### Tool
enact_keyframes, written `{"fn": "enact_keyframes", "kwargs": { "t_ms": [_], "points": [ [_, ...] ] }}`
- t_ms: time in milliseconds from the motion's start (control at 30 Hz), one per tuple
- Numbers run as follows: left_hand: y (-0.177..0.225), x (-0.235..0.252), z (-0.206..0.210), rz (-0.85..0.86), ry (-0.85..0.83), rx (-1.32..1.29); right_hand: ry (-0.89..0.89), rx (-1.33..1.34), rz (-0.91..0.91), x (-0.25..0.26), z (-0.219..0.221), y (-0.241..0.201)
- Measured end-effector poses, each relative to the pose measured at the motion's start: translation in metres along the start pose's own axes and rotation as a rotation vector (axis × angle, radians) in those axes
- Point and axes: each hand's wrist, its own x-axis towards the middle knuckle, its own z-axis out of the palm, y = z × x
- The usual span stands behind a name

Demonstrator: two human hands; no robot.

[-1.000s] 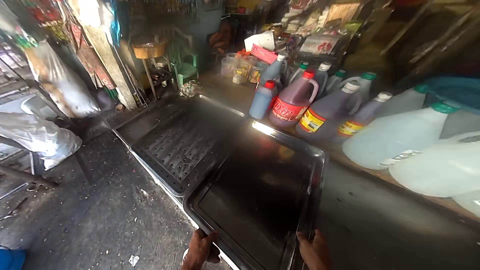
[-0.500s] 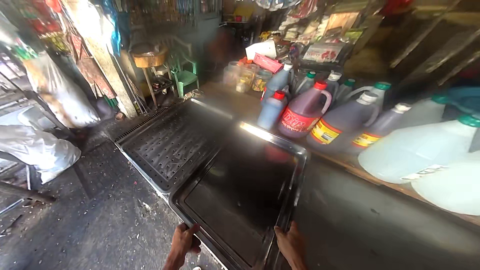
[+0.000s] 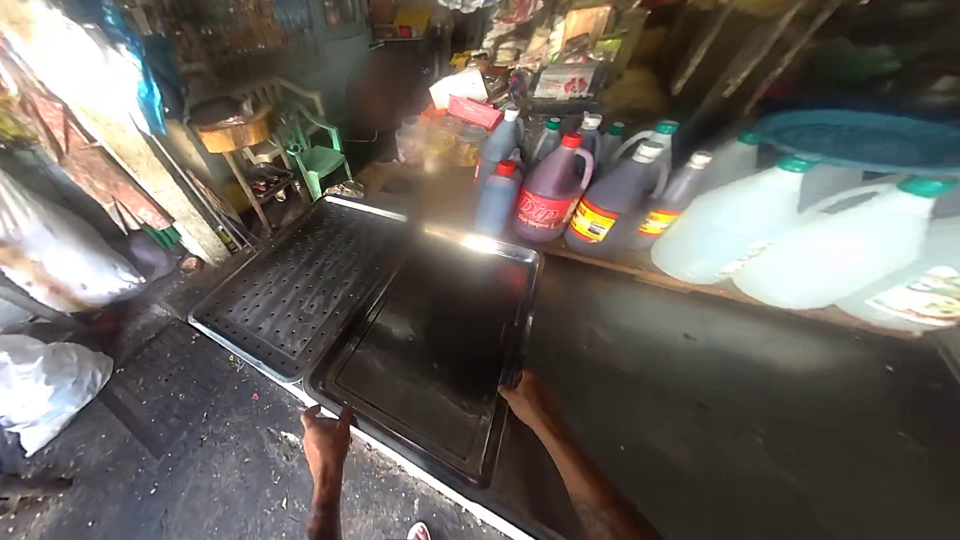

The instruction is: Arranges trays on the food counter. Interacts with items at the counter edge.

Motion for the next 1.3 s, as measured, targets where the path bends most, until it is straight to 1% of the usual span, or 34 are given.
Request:
{"fn": "enact_keyframes", "kwargs": {
  "t_ms": [100,167,233,333,433,567,600,667,733,833,933,1000,1067,1133,1167,1233,1300],
  "points": [
    [0.008,0.007,-0.002,-0.034,-0.009,0.038,0.065,0.092,0.05,-0.007,0.003,-0.007],
    [0.011,0.009,-0.002,-0.043,-0.024,0.064,0.05,0.048,0.064,-0.017,-0.001,-0.015],
    [0.011,0.01,-0.002,-0.041,-0.034,0.065,0.022,-0.001,0.066,-0.021,-0.004,-0.023],
    [0.017,0.007,-0.003,0.003,-0.03,0.016,0.087,0.087,0.083,-0.017,-0.002,-0.023],
    [0.025,0.009,-0.002,0.025,0.007,0.025,0.108,0.11,0.105,-0.015,0.002,-0.017],
    [0.022,0.021,-0.006,0.011,0.083,0.101,0.056,0.096,0.141,-0.012,-0.007,-0.016],
    [0.022,0.023,-0.007,0.01,0.093,0.115,0.046,0.153,0.159,-0.007,-0.007,-0.014],
    [0.023,0.026,-0.008,0.004,0.097,0.135,0.037,0.365,0.189,0.006,-0.002,-0.004],
    [0.024,0.026,-0.009,-0.003,0.09,0.147,0.034,0.464,0.202,0.009,0.001,0.0],
    [0.021,0.03,-0.008,0.0,0.083,0.16,0.079,0.454,0.157,0.005,-0.006,-0.007],
    [0.022,0.034,-0.011,-0.001,0.06,0.116,0.124,0.536,0.028,-0.006,-0.016,-0.02],
    [0.025,0.034,-0.012,0.005,0.041,0.053,0.181,0.655,-0.052,-0.01,-0.023,-0.029],
    [0.031,0.024,-0.012,0.023,0.029,-0.119,0.247,0.725,-0.101,-0.015,-0.033,-0.032],
    [0.038,0.002,-0.016,0.04,-0.018,-0.422,0.289,0.749,-0.119,-0.026,-0.046,-0.02],
    [0.039,-0.014,-0.021,0.063,-0.062,-0.525,0.297,0.767,-0.126,-0.032,-0.051,-0.006],
    [0.04,-0.051,-0.031,0.127,-0.129,-0.608,0.336,0.841,-0.161,-0.044,-0.059,0.039],
    [0.034,-0.089,-0.036,0.153,-0.214,-0.651,0.401,0.912,-0.185,-0.059,-0.066,0.099]
  ]
}}
